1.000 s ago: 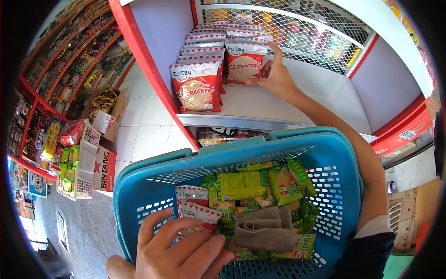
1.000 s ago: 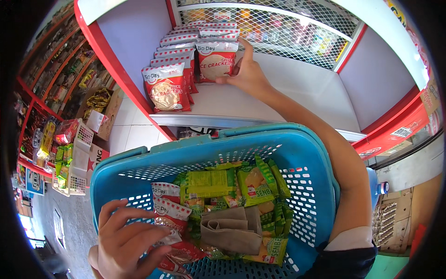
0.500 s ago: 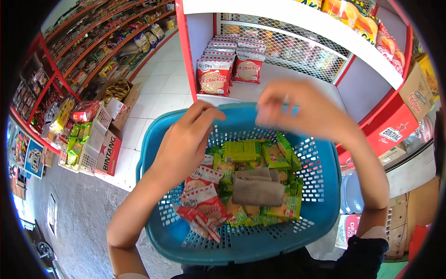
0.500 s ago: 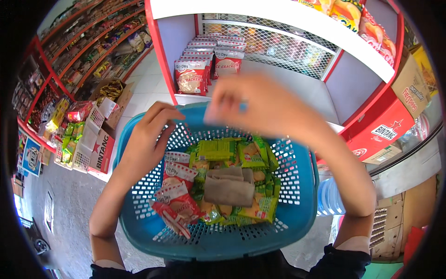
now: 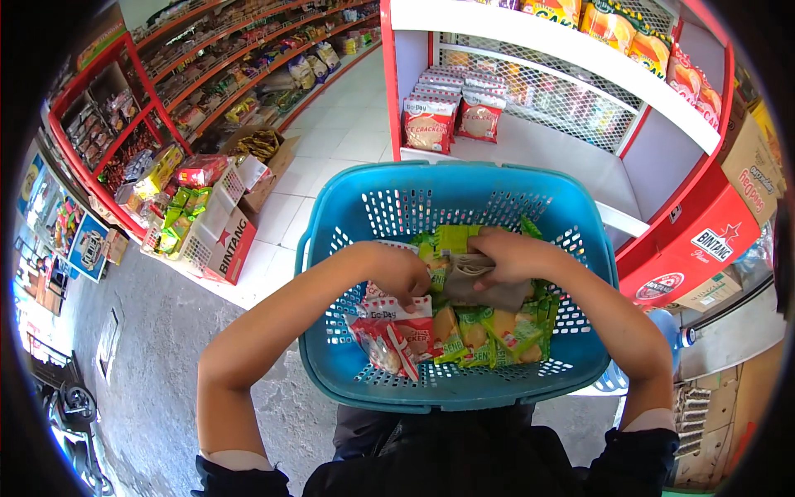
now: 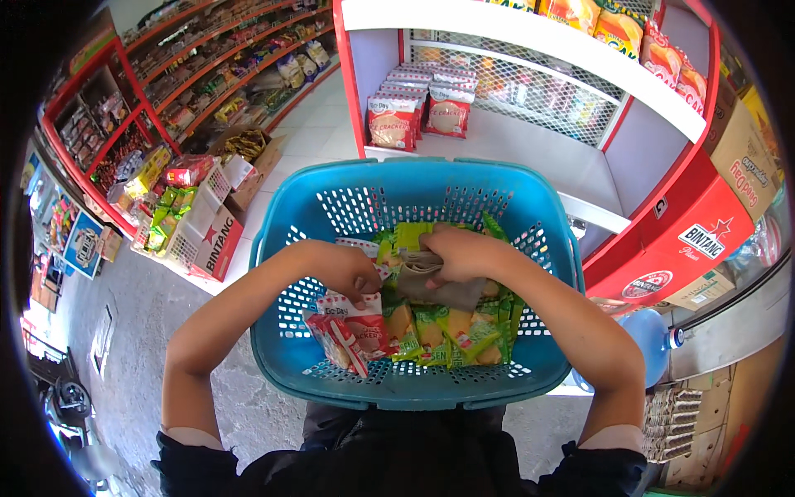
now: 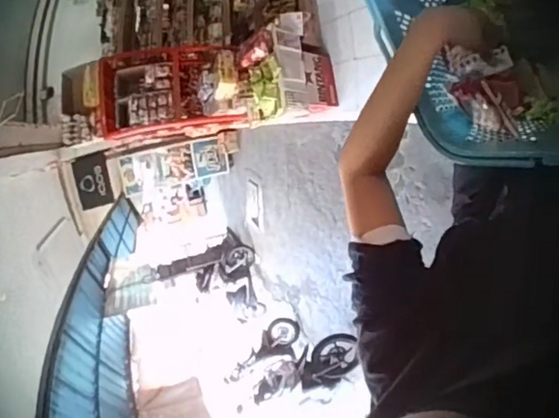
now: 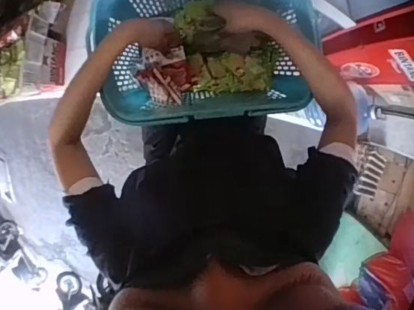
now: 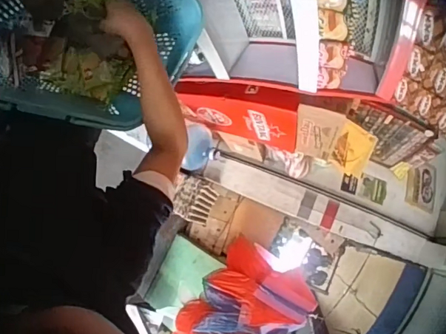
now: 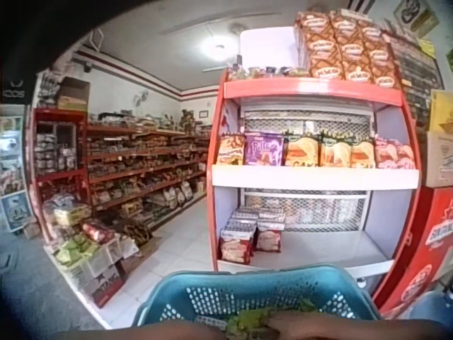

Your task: The person wipes the packaging of rice crackers with a cloth while holding them over a blue basket. The person repeatedly picks up individual packs of crackers from the basket, wipes them with a cloth, and places them back into the basket.

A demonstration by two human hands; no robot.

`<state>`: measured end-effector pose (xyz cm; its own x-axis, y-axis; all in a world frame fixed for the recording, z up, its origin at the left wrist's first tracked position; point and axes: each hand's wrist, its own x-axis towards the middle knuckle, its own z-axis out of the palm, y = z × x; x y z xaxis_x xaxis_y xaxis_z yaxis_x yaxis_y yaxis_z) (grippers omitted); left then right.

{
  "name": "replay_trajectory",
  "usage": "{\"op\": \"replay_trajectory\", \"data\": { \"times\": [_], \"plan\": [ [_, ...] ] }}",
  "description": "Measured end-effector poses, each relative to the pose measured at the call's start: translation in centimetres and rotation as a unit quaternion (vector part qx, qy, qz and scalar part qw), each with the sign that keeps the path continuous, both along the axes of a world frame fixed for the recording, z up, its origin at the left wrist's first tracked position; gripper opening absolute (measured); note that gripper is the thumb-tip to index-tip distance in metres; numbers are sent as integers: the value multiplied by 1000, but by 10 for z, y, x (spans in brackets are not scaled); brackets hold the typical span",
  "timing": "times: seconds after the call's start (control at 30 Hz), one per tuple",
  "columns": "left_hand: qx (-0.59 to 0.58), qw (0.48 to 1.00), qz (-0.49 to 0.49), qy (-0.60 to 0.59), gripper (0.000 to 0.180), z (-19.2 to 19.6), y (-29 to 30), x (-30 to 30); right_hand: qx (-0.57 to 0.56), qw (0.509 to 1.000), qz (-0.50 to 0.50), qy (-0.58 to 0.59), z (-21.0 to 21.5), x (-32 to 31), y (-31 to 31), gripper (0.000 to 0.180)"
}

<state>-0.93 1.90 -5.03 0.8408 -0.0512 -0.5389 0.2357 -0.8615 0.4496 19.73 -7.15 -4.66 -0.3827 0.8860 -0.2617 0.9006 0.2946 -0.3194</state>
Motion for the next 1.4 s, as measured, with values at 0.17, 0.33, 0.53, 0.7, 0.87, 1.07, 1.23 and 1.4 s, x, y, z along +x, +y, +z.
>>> {"op": "replay_trajectory", "data": {
  "times": [0.17, 0.33, 0.53, 0.7, 0.87, 1.07, 1.23, 1.4],
  "plan": [
    [-41, 957, 173, -228, 23, 19, 2, -2, 103, 964, -135, 207, 47, 11, 4, 56],
    [-43, 806, 272, -524, 15, 36, 11, 1, -19, 680, -259, 685, 76, 30, 0, 45],
    [-29, 652, 367, -663, 9, 54, 12, 2, -8, 707, -204, 677, 78, 12, -14, 42],
    [-125, 629, 397, -657, 12, 55, 6, 1, 128, 771, -216, 585, 51, 2, -1, 49],
    [8, 581, 444, -682, 15, 55, 11, -6, 171, 792, -177, 559, 65, -10, -7, 39],
    [-290, 570, 490, -592, 11, 57, 7, -12, 95, 718, -231, 649, 69, -4, -11, 31],
    [-534, 506, 461, -496, 13, 58, 7, -11, 55, 643, -269, 715, 77, 7, -13, 30],
    [-528, 541, 423, -500, 25, 62, -2, -7, 106, 677, -249, 684, 72, 14, -7, 31]
  ]
}}
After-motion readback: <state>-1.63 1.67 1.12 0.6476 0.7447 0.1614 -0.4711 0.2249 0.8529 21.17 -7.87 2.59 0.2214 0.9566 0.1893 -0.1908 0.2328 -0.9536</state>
